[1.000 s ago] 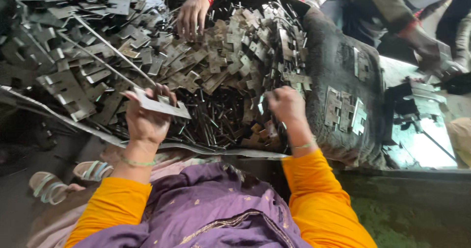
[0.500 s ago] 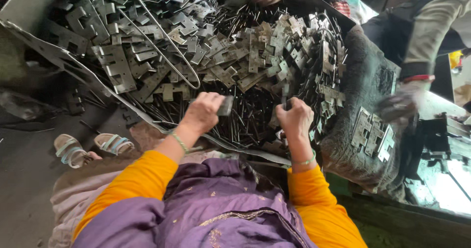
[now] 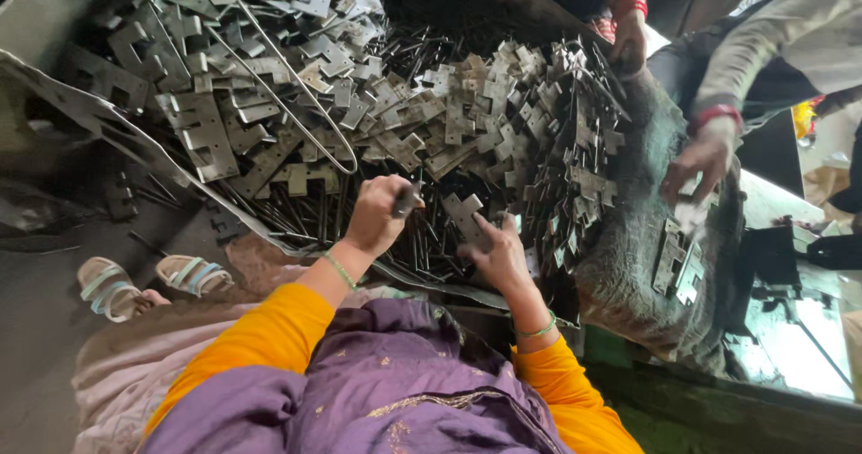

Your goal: The person sorts small metal parts from a large pile, picking them up by hand and placing them into a separate container. The task involves repetitive handling of individual metal pieces.

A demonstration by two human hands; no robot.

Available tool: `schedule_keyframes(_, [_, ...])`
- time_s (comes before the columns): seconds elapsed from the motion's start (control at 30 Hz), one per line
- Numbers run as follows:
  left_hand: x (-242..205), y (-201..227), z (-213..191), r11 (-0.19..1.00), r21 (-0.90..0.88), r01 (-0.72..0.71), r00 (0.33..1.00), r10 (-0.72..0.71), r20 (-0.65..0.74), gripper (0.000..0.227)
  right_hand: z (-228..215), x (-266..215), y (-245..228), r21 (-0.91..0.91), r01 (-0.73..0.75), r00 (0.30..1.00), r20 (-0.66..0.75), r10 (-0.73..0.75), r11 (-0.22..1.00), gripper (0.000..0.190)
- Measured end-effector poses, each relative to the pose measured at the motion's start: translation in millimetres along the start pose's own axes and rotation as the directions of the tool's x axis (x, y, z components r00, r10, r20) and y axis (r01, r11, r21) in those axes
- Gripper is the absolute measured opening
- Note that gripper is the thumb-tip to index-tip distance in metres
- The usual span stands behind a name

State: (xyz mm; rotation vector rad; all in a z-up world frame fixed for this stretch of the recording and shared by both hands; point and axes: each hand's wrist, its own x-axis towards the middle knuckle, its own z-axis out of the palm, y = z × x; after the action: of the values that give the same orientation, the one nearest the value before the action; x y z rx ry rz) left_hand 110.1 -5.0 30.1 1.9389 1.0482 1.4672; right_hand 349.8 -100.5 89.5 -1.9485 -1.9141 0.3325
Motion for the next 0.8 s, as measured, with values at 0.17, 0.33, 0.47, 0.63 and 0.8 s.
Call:
schedule_keyframes(0.17, [8,-1,-41,-0.028,-0.934,0.356,0.540,-0.809,0.230,0.026,-10,12,4,-0.345,0.082,0.996,0.065,-0.063,0.935,0.065])
schedule_keyframes(0.33, [-21,-4,-78,-0.129,-0.804,0.581,0.322,-0.870,0.373,0.026,-32,16,28,-0.333,0.011,0.998,0.067,0.012,0.943,0.046])
schedule_keyframes(0.47, [-43,14,-53,-0.351,-0.796,0.492,0.494,-0.641,0.588,0.039,-29,12,15,0.279,-0.077,0.997,0.010,0.077,0.957,0.053])
schedule_keyframes(0.63, [-49,32,-9,-0.571,-0.750,0.334,0.578,-0.504,0.642,0.049,18,-16,-60,0.567,0.044,0.987,0.102,-0.123,0.823,0.068])
schedule_keyframes(0.8, [-41,58,-9,-0.510,-0.757,0.409,0.413,-0.636,0.652,0.069,26,-22,-88,0.310,0.485,0.842,0.088,-0.532,0.818,0.068])
